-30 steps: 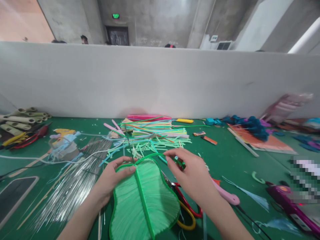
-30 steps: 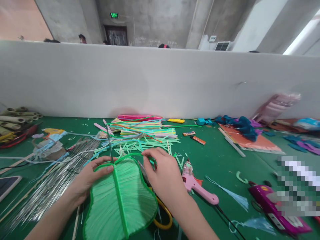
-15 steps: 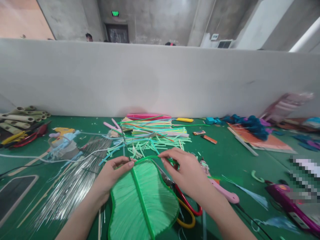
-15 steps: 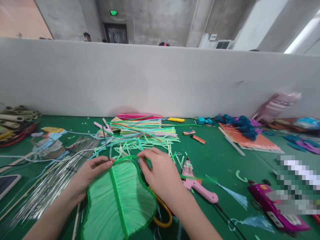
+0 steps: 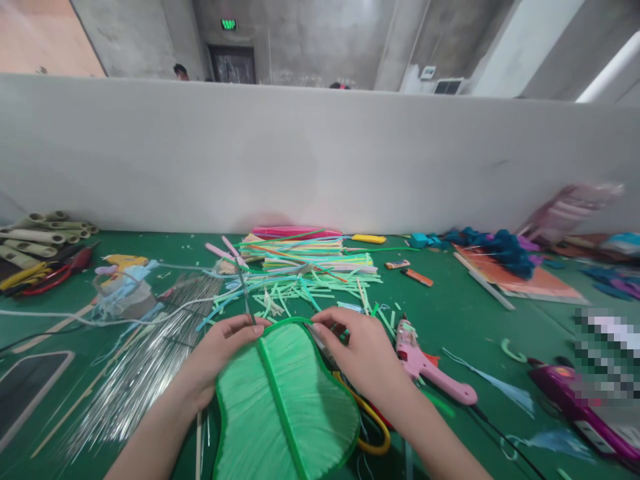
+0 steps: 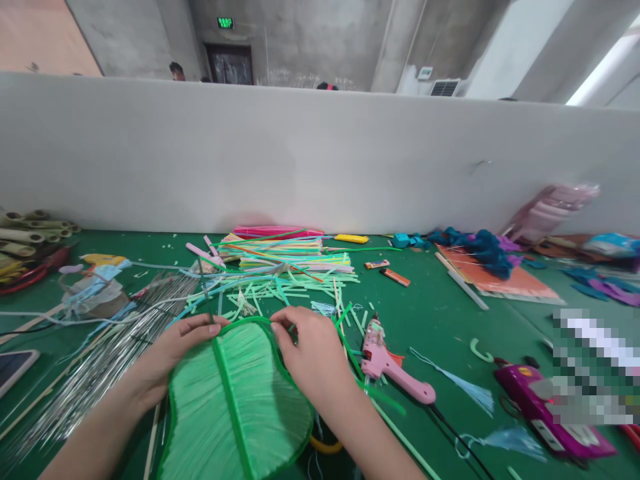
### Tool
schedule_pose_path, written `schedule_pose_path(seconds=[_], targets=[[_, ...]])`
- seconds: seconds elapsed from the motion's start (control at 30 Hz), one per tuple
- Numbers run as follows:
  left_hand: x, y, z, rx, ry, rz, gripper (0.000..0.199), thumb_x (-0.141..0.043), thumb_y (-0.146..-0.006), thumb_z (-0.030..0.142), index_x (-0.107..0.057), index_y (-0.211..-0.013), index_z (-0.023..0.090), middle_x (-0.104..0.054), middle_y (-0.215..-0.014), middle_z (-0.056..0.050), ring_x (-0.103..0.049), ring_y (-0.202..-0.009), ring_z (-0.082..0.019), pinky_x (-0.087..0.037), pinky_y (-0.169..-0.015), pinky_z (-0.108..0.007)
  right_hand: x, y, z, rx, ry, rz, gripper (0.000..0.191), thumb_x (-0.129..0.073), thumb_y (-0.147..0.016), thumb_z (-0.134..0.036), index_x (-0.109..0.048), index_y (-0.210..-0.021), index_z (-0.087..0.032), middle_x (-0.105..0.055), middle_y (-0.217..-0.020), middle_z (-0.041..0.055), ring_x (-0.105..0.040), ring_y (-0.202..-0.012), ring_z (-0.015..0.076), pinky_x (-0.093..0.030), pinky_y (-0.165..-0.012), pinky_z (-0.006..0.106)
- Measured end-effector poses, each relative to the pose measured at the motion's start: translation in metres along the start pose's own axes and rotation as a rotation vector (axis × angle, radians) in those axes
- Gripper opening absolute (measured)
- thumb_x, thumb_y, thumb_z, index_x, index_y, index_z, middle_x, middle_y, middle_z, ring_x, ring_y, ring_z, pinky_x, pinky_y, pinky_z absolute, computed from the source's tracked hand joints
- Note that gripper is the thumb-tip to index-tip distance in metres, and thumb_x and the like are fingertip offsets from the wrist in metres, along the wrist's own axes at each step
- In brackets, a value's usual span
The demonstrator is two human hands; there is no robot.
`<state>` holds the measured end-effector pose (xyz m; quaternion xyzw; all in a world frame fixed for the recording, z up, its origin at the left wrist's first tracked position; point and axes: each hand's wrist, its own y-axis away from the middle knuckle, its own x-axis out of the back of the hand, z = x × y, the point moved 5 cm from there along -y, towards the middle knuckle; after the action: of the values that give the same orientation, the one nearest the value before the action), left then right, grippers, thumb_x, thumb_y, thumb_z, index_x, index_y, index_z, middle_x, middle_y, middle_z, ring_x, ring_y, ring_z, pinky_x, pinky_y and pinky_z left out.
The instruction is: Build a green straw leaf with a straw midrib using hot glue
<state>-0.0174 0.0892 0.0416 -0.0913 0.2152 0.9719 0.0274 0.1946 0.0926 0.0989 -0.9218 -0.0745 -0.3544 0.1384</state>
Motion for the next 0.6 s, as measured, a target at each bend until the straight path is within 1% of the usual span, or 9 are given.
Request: schedule_pose_path(seconds=[0.1, 0.23, 0.37, 0.53, 0.6], targets=[[-0.002, -0.001, 0.000, -0.006, -0.004, -0.006, 0.035, -0.085, -0.064, 0.043, -0.075, -0.085, 0.016, -0.073, -0.078, -0.002, -0.065, -0.068, -0.014, -0.048, -0.064, -0.022, 0.006, -0.002, 0.000, 0.070, 0.046, 0.010, 0.016, -0.056, -0.091, -0.015, -0.071, -0.092, -0.022, -0.074, -0.093, 0.0025, -0.067, -0.087, 0.0198, -0.048, -0.078, 0.032], [-0.002, -0.001, -0.001, -0.005, -0.026, -0.018, 0.037, -0.086, -0.064, 0.042, -0.075, -0.089, 0.017, -0.072, -0.076, -0.002, -0.064, -0.065, -0.014, -0.047, -0.061, -0.021, 0.013, -0.006, -0.003, 0.124, 0.088, 0.023, 0.016, -0.056, -0.092, -0.015, -0.071, -0.095, -0.021, -0.073, -0.094, 0.0033, -0.067, -0.086, 0.0189, -0.048, -0.079, 0.031], [-0.001, -0.002, -0.003, -0.009, -0.037, -0.021, 0.036, -0.084, -0.066, 0.045, -0.075, -0.088, 0.017, -0.073, -0.080, -0.003, -0.065, -0.069, -0.014, -0.047, -0.064, -0.021, 0.014, -0.006, -0.006, 0.133, 0.118, 0.016, 0.017, -0.056, -0.092, -0.013, -0.072, -0.095, -0.020, -0.072, -0.094, 0.0032, -0.067, -0.086, 0.0187, -0.048, -0.078, 0.030], [-0.001, -0.003, -0.002, -0.022, -0.056, -0.022, 0.035, -0.083, -0.067, 0.045, -0.076, -0.087, 0.018, -0.074, -0.081, -0.002, -0.065, -0.070, -0.013, -0.047, -0.064, -0.020, 0.014, -0.003, -0.007, 0.144, 0.117, 0.027, 0.017, -0.057, -0.093, -0.014, -0.072, -0.096, -0.021, -0.072, -0.094, 0.0024, -0.067, -0.085, 0.0180, -0.048, -0.077, 0.029], [-0.002, -0.002, 0.000, -0.028, -0.069, -0.022, 0.035, -0.081, -0.069, 0.046, -0.076, -0.088, 0.018, -0.074, -0.081, -0.002, -0.065, -0.071, -0.014, -0.047, -0.065, -0.020, 0.014, -0.003, -0.007, 0.151, 0.115, 0.029, 0.017, -0.057, -0.093, -0.013, -0.072, -0.096, -0.021, -0.071, -0.094, 0.0027, -0.067, -0.085, 0.0181, -0.048, -0.078, 0.030]])
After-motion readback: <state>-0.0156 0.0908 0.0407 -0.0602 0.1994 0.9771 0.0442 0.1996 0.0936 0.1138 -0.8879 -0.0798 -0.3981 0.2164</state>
